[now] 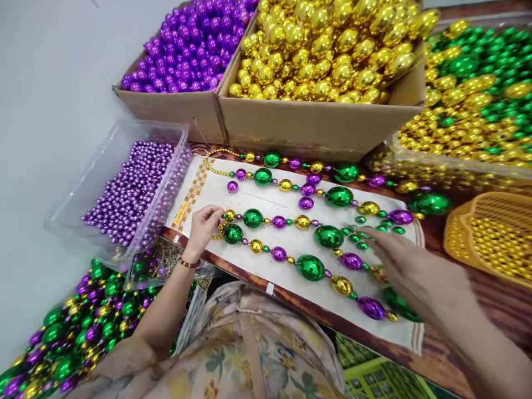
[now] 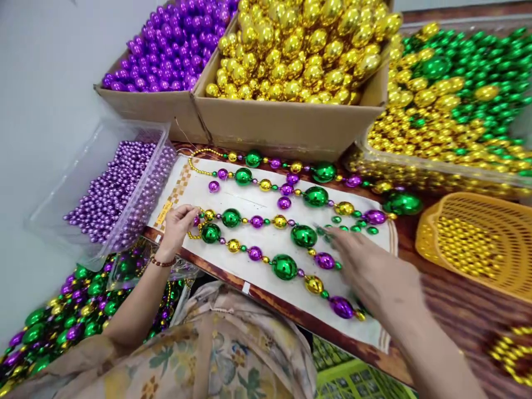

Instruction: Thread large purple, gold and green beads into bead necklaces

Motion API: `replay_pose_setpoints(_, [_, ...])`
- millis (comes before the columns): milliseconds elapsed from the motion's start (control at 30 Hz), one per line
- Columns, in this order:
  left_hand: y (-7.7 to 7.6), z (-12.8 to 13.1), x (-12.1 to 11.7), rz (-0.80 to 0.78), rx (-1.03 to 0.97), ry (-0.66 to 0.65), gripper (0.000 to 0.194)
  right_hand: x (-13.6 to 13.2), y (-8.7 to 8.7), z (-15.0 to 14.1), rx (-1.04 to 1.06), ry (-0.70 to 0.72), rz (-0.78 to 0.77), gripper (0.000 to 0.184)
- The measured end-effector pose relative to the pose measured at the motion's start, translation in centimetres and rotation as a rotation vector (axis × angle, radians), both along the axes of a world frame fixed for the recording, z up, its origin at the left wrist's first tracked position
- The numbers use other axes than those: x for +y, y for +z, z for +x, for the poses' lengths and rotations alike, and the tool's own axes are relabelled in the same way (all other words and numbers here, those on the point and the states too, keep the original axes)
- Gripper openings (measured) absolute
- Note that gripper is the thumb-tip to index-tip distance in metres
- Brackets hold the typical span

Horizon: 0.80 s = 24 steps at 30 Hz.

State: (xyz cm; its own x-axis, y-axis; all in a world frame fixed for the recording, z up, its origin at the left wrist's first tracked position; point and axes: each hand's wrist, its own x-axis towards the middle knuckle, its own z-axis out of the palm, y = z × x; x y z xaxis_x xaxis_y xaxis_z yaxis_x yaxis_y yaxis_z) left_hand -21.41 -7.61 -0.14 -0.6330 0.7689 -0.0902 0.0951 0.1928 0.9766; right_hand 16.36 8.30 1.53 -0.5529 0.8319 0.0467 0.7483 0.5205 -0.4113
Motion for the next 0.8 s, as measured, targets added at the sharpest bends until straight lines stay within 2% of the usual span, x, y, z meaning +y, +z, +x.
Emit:
replay_pose_setpoints(67, [-0.1,-0.1,-0.5,-0.009,0.073,-0.009,0.029,0.6,0.8,-5.2,-0.159,0.195,0.085,0.049])
replay_pose_setpoints(133, [-0.1,-0.2,-0.9,-0.010,0.084,0.005,0.030,1.1,1.5,-10.0,-0.177,0.323,0.143,0.046])
replay_pose_setpoints(233, [-0.2,-0.4,-1.3,-0.006,0.044,0.037,0.031,1.5,2.1,-15.7,-0.210,0.494,0.093,0.036])
replay_pose_setpoints(300, [-0.3,-0.5,-1.3,0.001,0.013,0.048,0.030,1.6,2.0,-18.5,-0.250,0.565,0.044,0.031])
replay_pose_setpoints(400, [-0.2,-0.5,-1.2,0.004,-0.029,0.051,0.030,1.6,1.4,-20.9,-0.302,0.598,0.066,0.030])
replay_pose_setpoints(567, [0.0,-0.6,-0.9,0.011,-0.049,0.066,0.032,1.3,0.5,-22.5,-0.317,0.637,0.141,0.030])
replay_pose_setpoints(733, [0.2,-0.6,-0.6,0.011,-0.047,0.068,0.031,0.5,0.1,-24.8,-0.272,0.687,0.113,0.030])
replay_pose_setpoints(800, [0.4,-0.7,-0.6,0.010,-0.038,0.067,0.030,0.5,0.2,-25.2,-0.250,0.662,0.064,0.031])
